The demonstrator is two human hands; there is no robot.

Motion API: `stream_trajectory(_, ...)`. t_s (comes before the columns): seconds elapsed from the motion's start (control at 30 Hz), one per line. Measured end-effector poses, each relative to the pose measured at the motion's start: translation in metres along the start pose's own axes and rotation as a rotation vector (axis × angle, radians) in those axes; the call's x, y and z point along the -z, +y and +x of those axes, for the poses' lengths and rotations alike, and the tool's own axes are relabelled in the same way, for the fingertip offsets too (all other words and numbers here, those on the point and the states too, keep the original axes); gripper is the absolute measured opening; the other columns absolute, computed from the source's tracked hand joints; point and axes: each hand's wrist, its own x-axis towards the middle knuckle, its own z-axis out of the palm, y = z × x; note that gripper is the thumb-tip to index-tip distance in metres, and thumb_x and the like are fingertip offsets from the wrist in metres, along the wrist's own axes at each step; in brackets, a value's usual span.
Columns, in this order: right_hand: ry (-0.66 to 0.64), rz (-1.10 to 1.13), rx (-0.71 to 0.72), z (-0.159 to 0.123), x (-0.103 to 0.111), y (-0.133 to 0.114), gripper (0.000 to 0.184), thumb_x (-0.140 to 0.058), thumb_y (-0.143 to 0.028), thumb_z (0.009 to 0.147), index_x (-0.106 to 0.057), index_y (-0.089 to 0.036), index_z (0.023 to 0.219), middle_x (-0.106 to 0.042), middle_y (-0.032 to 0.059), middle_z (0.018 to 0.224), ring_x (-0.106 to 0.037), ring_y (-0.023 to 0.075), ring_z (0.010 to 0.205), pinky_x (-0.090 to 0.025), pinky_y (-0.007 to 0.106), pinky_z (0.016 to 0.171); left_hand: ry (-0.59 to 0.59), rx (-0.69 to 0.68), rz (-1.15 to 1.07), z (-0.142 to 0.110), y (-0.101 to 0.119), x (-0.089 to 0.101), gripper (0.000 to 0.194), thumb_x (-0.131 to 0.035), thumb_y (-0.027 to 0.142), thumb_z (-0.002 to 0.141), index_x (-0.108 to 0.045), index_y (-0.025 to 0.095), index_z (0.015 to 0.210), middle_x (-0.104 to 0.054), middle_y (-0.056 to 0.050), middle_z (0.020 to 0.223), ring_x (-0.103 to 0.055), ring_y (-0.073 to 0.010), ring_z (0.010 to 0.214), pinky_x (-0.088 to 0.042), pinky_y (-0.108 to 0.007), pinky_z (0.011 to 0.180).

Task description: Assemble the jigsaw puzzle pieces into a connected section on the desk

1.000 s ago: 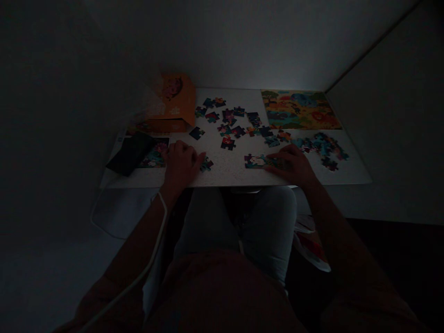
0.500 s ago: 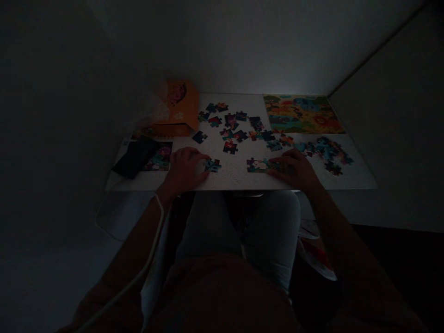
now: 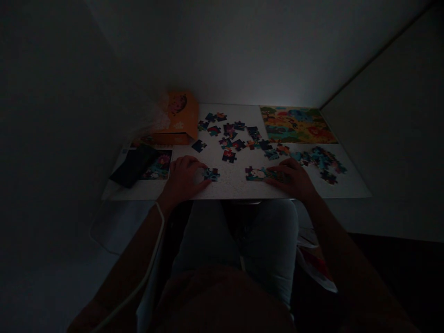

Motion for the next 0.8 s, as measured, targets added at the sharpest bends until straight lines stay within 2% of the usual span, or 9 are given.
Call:
stream_trajectory(0.1, -0.009, 0.003, -0.001, 0.0, 0.002, -0.006, 0.03, -0.082, -0.066, 0.105, -0.093, -0.053, 0.129, -0.075, 0.0152, 0.126, -0.08, 0.0422, 0.115, -0.073, 0.072, 0.103, -0.016, -0.002, 0.008, 0.0, 0.001, 0.002, 0.046, -0.079, 0.061, 0.103, -0.082, 0.032, 0.14, -0.074, -0.014, 0.149, -0.061, -0.0389, 0.149, -0.046, -0.065, 0.133)
stream_trajectory(0.3, -0.04, -0.044, -0.009, 0.002, 0.005, -0.009, 0.029, -0.083, -0.064, 0.104, -0.092, -0.061, 0.132, -0.079, 0.0136, 0.125, -0.083, 0.0443, 0.116, -0.074, 0.076, 0.101, -0.018, -0.022, 0.013, 0.001, 0.0, 0.003, 0.046, -0.077, 0.059, 0.105, -0.082, 0.033, 0.141, -0.075, -0.013, 0.149, -0.063, -0.0406, 0.146, -0.049, -0.067, 0.13)
stream_trajectory(0.47, -0.047, -0.051, -0.01, 0.002, 0.004, -0.007, 0.031, -0.084, -0.064, 0.102, -0.092, -0.06, 0.132, -0.079, 0.0131, 0.124, -0.083, 0.0436, 0.114, -0.075, 0.076, 0.1, -0.008, -0.003, -0.05, 0.002, -0.002, 0.003, 0.043, -0.079, 0.069, 0.101, -0.085, 0.045, 0.136, -0.077, -0.01, 0.146, -0.065, -0.041, 0.145, -0.05, -0.068, 0.13)
stream_trajectory(0.63, 0.01, -0.023, 0.006, 0.002, 0.002, -0.01, 0.032, -0.083, -0.063, 0.103, -0.094, -0.047, 0.129, -0.076, 0.015, 0.121, -0.083, 0.0422, 0.111, -0.075, 0.073, 0.098, -0.01, -0.003, -0.063, 0.003, -0.002, 0.003, 0.045, -0.078, 0.069, 0.101, -0.086, 0.044, 0.137, -0.079, -0.012, 0.146, -0.067, -0.0425, 0.144, -0.052, -0.07, 0.128)
stream_trajectory(0.8, 0.002, 0.033, -0.018, 0.001, 0.008, -0.015, 0.032, -0.08, -0.067, 0.103, -0.09, -0.059, 0.132, -0.079, 0.0134, 0.118, -0.083, 0.0445, 0.11, -0.074, 0.077, 0.099, -0.009, -0.011, -0.058, 0.002, -0.001, 0.003, 0.044, -0.078, 0.068, 0.101, -0.086, 0.043, 0.137, -0.08, -0.012, 0.144, -0.068, -0.042, 0.144, -0.053, -0.072, 0.127)
